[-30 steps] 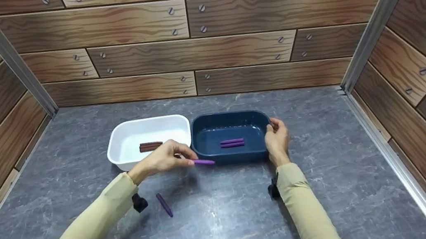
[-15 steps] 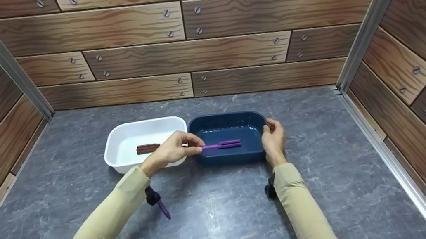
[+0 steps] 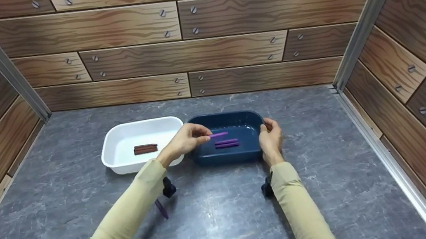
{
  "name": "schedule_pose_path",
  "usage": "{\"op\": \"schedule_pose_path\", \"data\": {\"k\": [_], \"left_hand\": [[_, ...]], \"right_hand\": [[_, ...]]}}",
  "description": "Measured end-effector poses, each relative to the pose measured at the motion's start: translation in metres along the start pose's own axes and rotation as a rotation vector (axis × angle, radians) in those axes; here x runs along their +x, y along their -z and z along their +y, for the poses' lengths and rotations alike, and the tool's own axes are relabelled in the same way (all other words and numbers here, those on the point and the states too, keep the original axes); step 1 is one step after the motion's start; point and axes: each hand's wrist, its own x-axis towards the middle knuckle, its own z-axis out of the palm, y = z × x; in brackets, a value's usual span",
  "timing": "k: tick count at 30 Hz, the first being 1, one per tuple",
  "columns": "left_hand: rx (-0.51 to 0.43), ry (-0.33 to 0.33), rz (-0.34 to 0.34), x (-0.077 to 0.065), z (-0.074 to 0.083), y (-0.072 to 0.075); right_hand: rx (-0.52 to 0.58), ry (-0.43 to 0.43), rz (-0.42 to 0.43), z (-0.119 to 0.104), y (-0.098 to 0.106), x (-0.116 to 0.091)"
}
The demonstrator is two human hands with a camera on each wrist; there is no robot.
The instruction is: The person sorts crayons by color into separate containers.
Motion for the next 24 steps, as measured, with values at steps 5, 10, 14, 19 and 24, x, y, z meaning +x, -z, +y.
{"op": "schedule_pose_path", "data": {"k": [5, 10, 14, 19, 24], "left_hand": [[-0.016, 0.023, 0.046, 0.006, -0.003, -0.003], [-0.043, 0.025, 0.075, 0.012, -0.004, -0.007], [-0.040, 0.025, 0.096, 0.018, -0.003, -0.012], [-0.008, 0.049, 0.111, 0.028, -0.001, -0.018], [0.064, 0.092, 0.146, 0.039, -0.003, -0.023]], "right_hand": [[0.004, -0.011, -0.005, 0.000, -0.001, 0.000], [-0.004, -0.007, -0.005, -0.001, 0.000, 0.003], [-0.017, 0.001, 0.000, -0.002, 0.001, 0.004], [-0.026, 0.026, 0.004, 0.000, 0.001, 0.004], [-0.038, 0.026, 0.002, 0.003, 0.000, 0.004]]}}
